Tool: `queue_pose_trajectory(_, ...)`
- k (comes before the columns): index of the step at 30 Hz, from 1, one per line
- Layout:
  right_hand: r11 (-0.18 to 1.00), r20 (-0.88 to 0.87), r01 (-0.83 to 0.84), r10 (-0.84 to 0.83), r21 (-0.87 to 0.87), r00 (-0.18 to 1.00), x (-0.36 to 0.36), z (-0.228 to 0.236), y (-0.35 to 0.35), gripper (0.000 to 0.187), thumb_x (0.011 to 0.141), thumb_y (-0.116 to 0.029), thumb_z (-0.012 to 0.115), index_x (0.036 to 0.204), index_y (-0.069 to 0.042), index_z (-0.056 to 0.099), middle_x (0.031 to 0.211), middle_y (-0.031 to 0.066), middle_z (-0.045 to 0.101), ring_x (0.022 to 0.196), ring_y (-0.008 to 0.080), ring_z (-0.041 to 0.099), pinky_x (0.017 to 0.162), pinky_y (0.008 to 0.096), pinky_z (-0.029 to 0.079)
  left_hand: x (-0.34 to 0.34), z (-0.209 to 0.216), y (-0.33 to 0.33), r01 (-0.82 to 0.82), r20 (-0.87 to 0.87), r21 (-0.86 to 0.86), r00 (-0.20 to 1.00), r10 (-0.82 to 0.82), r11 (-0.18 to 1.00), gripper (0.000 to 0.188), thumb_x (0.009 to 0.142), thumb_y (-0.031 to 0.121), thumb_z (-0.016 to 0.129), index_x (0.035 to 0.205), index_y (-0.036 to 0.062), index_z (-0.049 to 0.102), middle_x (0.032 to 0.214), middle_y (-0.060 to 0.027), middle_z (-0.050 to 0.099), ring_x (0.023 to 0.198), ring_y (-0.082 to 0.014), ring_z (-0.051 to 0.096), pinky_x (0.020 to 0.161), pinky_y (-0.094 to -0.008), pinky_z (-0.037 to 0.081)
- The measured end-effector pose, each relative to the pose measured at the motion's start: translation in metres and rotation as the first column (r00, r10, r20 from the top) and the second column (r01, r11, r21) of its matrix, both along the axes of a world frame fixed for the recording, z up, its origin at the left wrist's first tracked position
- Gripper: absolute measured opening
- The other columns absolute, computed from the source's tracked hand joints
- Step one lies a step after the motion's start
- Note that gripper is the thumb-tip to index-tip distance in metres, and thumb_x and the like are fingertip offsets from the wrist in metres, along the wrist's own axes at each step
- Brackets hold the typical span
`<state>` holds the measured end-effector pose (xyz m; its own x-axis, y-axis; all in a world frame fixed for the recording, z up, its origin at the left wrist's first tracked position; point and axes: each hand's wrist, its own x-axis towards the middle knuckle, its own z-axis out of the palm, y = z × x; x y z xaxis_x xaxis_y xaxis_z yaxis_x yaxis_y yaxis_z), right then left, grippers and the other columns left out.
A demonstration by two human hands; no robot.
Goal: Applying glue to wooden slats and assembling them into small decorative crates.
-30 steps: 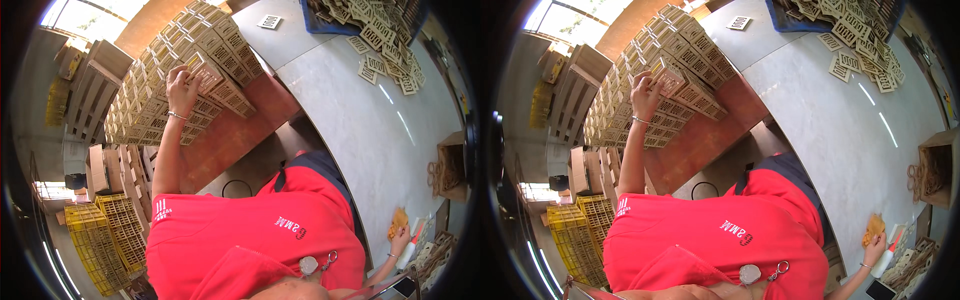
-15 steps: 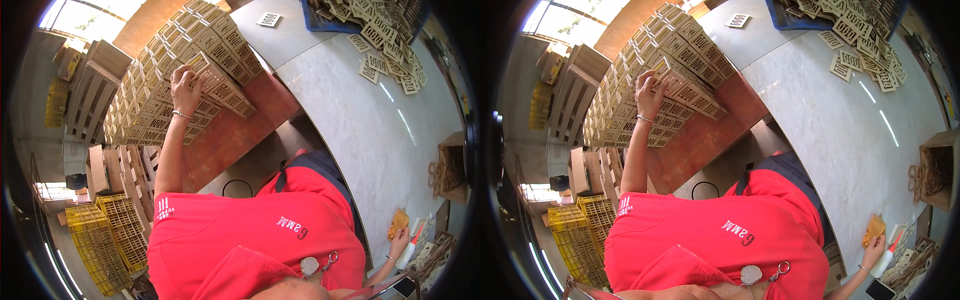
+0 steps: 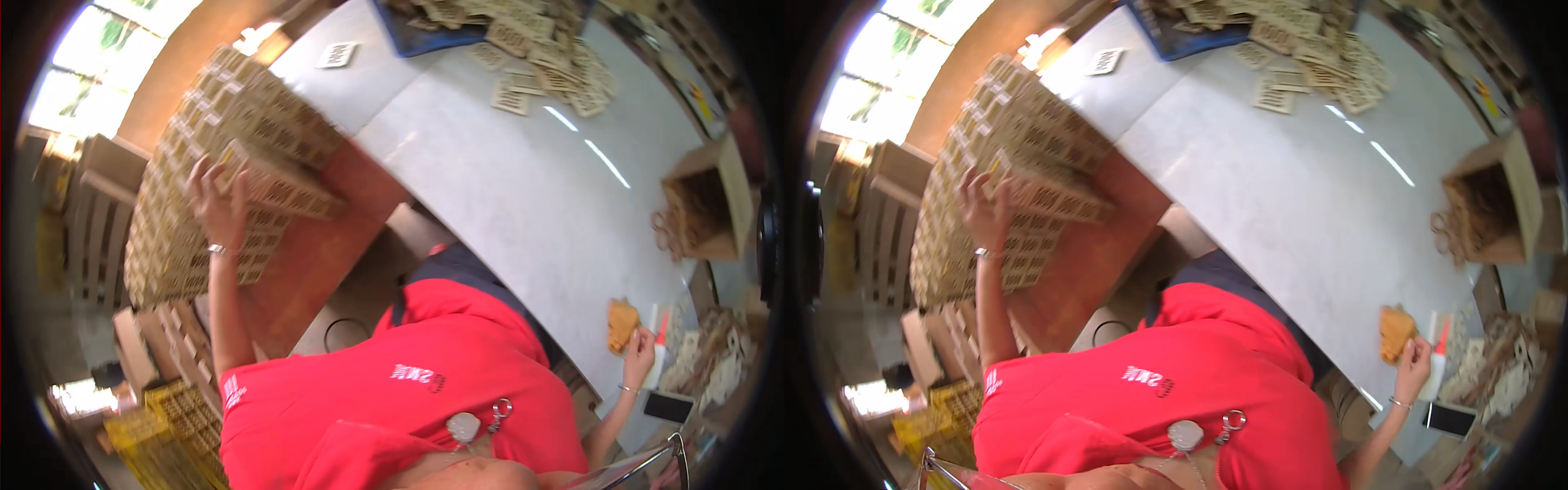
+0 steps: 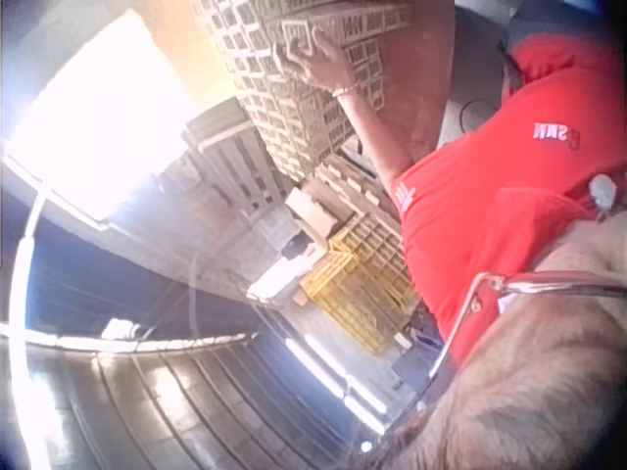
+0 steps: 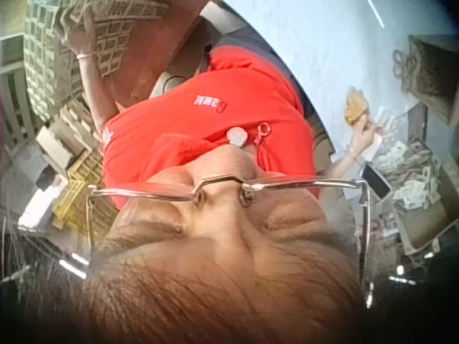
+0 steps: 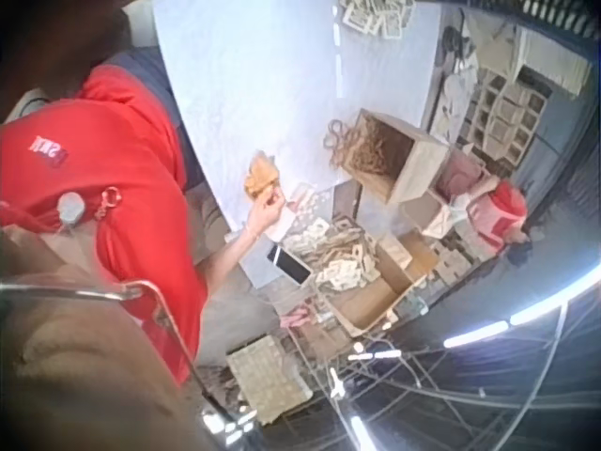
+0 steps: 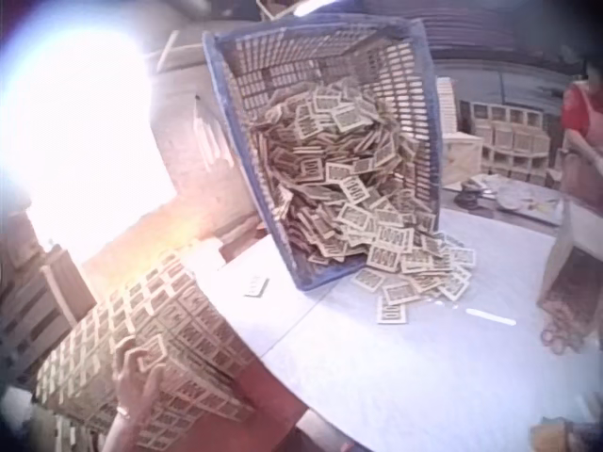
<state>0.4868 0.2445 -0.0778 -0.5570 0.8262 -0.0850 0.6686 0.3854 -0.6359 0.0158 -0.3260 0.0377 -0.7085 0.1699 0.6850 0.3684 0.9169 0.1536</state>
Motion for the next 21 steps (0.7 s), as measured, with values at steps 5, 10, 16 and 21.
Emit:
queue_pose_trajectory(5,0.924,0.105,0.136,-0.184,0.356,0.977,0.017,0.026,0.011,0.027,0.088,-0.023,0.057,0.102,-0.001,0.056,0.091,0.0134,0.060,0.077,0.0241,0.060,0.067,0.0332,0.047,-0.013,0.003,0.105,0.397,0.083,0.139,0.908,-0.410,0.907,0.020,0.079,0.013,0.066,0.095,0.0019,0.061,0.110,-0.0149,0.057,0.100,-0.0292,0.054,0.086,-0.0377,0.044)
queue_pose_trajectory(10,0.825,0.241,0.076,-0.250,0.560,0.938,0.057,0.017,0.029,0.031,0.083,-0.024,0.061,0.103,-0.002,0.056,0.098,0.0173,0.056,0.094,0.0344,0.054,0.082,0.0426,0.042,-0.061,-0.066,0.248,0.563,0.333,0.428,0.629,-0.702,0.707,0.022,0.079,0.019,0.067,0.095,0.0060,0.060,0.102,-0.0096,0.059,0.090,-0.0246,0.058,0.075,-0.0329,0.049)
queue_pose_trajectory(16,0.849,0.236,0.143,-0.297,0.509,0.925,0.061,0.020,0.023,0.043,0.075,-0.025,0.068,0.109,-0.003,0.054,0.104,0.0190,0.055,0.098,0.0376,0.051,0.086,0.0442,0.040,-0.105,-0.121,0.389,0.699,0.357,0.182,0.608,-0.709,0.691,0.047,0.076,0.033,0.067,0.109,0.0020,0.056,0.116,-0.0122,0.053,0.111,-0.0334,0.047,0.094,-0.0398,0.039)
queue_pose_trajectory(21,0.864,0.384,0.095,-0.315,0.495,0.868,0.065,0.028,0.020,0.051,0.072,-0.022,0.070,0.115,-0.002,0.052,0.109,0.0207,0.054,0.101,0.0374,0.050,0.088,0.0438,0.039,-0.111,-0.138,0.421,0.664,0.520,0.009,0.636,-0.570,0.748,0.049,0.072,0.039,0.069,0.107,0.0062,0.059,0.119,-0.0093,0.053,0.109,-0.0302,0.048,0.093,-0.0386,0.038)
